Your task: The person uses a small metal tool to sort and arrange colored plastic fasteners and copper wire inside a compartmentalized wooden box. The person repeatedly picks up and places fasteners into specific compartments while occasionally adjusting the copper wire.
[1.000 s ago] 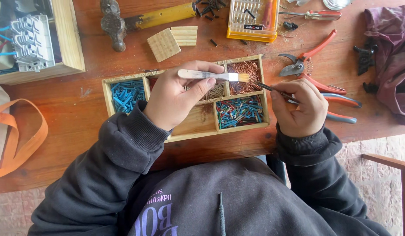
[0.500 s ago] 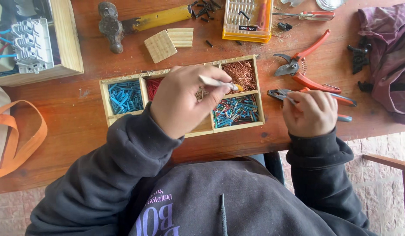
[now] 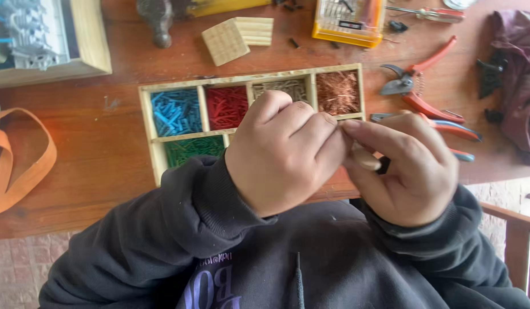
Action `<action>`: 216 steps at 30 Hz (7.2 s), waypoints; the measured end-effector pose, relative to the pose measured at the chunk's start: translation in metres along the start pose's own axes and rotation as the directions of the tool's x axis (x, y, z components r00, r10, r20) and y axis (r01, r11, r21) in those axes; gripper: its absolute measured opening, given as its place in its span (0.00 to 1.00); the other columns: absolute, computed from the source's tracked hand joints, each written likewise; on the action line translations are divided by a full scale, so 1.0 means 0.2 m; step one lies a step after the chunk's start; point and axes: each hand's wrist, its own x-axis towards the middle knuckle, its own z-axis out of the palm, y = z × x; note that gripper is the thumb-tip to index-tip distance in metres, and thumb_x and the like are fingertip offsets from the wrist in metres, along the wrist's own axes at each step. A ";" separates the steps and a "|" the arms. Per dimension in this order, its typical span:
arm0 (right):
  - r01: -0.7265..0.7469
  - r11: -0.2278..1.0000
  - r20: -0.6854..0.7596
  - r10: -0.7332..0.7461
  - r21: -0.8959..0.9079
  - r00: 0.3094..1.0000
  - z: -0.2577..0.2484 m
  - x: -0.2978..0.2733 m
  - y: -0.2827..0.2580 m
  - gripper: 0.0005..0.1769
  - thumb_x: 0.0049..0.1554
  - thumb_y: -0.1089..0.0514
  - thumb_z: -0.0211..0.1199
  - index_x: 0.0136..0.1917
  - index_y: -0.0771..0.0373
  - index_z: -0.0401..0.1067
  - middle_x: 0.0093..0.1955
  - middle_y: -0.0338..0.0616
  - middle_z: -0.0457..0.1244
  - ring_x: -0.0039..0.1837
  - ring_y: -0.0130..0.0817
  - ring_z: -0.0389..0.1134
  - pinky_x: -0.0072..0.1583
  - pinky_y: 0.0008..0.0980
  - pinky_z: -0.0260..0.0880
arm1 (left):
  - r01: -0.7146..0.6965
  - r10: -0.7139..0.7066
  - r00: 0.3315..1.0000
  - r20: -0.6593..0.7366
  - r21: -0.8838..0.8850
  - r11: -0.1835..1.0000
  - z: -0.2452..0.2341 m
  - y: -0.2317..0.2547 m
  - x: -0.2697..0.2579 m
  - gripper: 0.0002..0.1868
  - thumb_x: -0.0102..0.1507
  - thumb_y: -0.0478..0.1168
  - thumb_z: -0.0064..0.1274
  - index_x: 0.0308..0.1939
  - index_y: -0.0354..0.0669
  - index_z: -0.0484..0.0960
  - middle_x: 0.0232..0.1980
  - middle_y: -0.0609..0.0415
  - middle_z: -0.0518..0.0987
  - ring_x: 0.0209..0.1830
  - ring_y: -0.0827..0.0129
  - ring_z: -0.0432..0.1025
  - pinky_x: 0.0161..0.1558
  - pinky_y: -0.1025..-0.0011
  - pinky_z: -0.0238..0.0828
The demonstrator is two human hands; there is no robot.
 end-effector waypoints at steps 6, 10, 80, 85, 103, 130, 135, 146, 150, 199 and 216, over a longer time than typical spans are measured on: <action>-0.053 0.993 -0.106 0.064 0.108 0.992 0.06 0.00 -0.04 0.07 0.66 0.63 0.67 0.53 0.68 0.73 0.54 0.59 0.69 0.56 0.47 0.73 0.60 0.39 0.73 | 0.184 -0.167 0.980 0.105 -0.182 0.966 -0.24 -0.16 -0.10 0.25 0.78 0.60 0.49 0.56 0.42 0.86 0.47 0.57 0.85 0.41 0.59 0.76 0.48 0.59 0.62; -0.187 0.936 -0.020 0.202 0.299 0.979 0.09 -0.07 -0.04 0.06 0.68 0.63 0.53 0.53 0.70 0.65 0.53 0.68 0.67 0.41 0.41 0.78 0.44 0.28 0.86 | 0.270 -0.249 0.961 0.117 -0.230 0.935 -0.34 -0.32 -0.30 0.26 0.75 0.61 0.55 0.56 0.40 0.84 0.45 0.55 0.87 0.41 0.60 0.79 0.49 0.58 0.65; -0.089 0.993 0.503 0.035 0.083 0.864 0.22 0.07 -0.02 0.11 0.63 0.61 0.58 0.57 0.66 0.76 0.59 0.56 0.70 0.54 0.44 0.76 0.60 0.38 0.78 | 0.486 -0.378 0.873 0.309 -0.474 0.734 -0.18 -0.52 -0.62 0.08 0.74 0.43 0.56 0.52 0.44 0.84 0.46 0.57 0.87 0.42 0.60 0.80 0.47 0.58 0.62; -0.087 0.988 0.523 0.008 0.127 0.852 0.24 0.09 -0.02 0.09 0.63 0.62 0.57 0.55 0.65 0.76 0.56 0.53 0.71 0.52 0.42 0.77 0.57 0.35 0.79 | 0.491 -0.378 0.869 0.319 -0.471 0.733 -0.18 -0.52 -0.62 0.09 0.74 0.43 0.54 0.52 0.44 0.84 0.46 0.56 0.87 0.42 0.60 0.80 0.46 0.58 0.62; -0.161 0.925 0.540 -0.056 0.345 0.840 0.27 0.17 0.02 0.10 0.64 0.60 0.53 0.54 0.65 0.72 0.55 0.53 0.72 0.52 0.44 0.78 0.58 0.38 0.80 | 0.489 -0.361 0.868 0.340 -0.464 0.738 -0.18 -0.52 -0.61 0.09 0.74 0.44 0.54 0.51 0.43 0.84 0.45 0.57 0.87 0.41 0.60 0.79 0.45 0.59 0.62; 0.010 0.989 0.438 -0.073 0.146 0.896 0.22 0.13 0.03 0.09 0.66 0.60 0.61 0.57 0.65 0.75 0.53 0.51 0.67 0.51 0.43 0.72 0.55 0.36 0.75 | 0.444 -0.252 0.790 0.559 -0.239 0.864 -0.01 -0.16 -0.34 0.28 0.63 0.52 0.63 0.64 0.45 0.82 0.57 0.53 0.85 0.50 0.55 0.77 0.46 0.54 0.68; 0.011 0.983 0.387 -0.083 0.185 0.918 0.15 0.12 0.04 0.18 0.66 0.60 0.64 0.68 0.66 0.69 0.61 0.54 0.69 0.59 0.46 0.75 0.62 0.39 0.76 | 0.494 -0.258 0.813 0.523 -0.383 0.780 0.21 -0.13 -0.30 0.06 0.64 0.42 0.58 0.44 0.50 0.81 0.38 0.54 0.83 0.39 0.50 0.78 0.41 0.50 0.70; -0.195 0.906 0.273 0.310 -0.377 0.911 -0.05 -0.49 0.57 0.02 0.67 0.58 0.66 0.53 0.56 0.78 0.41 0.37 0.66 0.44 0.38 0.68 0.49 0.37 0.69 | 0.425 -0.282 0.852 0.441 -0.268 0.865 0.16 -0.16 -0.33 0.02 0.69 0.44 0.63 0.44 0.55 0.88 0.44 0.63 0.89 0.36 0.63 0.81 0.39 0.62 0.74; -0.240 0.860 0.188 0.354 -0.450 0.916 0.14 -0.63 0.58 0.11 0.61 0.48 0.73 0.54 0.52 0.79 0.46 0.37 0.67 0.48 0.41 0.70 0.48 0.41 0.72 | 0.464 -0.332 0.833 0.442 -0.233 0.855 0.15 -0.19 -0.35 0.04 0.67 0.44 0.67 0.45 0.55 0.90 0.47 0.62 0.89 0.41 0.65 0.82 0.38 0.64 0.76; 0.092 0.966 0.678 -0.236 0.241 0.696 0.30 0.31 0.27 0.11 0.67 0.57 0.51 0.55 0.59 0.74 0.44 0.47 0.63 0.43 0.50 0.67 0.46 0.46 0.70 | 0.437 -0.230 0.848 0.478 -0.384 0.813 0.05 -0.23 -0.46 0.14 0.68 0.44 0.64 0.34 0.47 0.74 0.29 0.52 0.76 0.30 0.53 0.71 0.34 0.55 0.66; 0.163 0.969 0.670 -0.247 0.187 0.700 0.34 0.31 0.28 0.05 0.66 0.57 0.55 0.49 0.54 0.72 0.44 0.44 0.60 0.39 0.46 0.64 0.41 0.45 0.67 | 0.544 -0.313 0.775 0.548 -0.327 0.773 0.11 -0.11 -0.50 0.10 0.68 0.47 0.64 0.42 0.52 0.78 0.34 0.53 0.75 0.32 0.52 0.73 0.35 0.53 0.68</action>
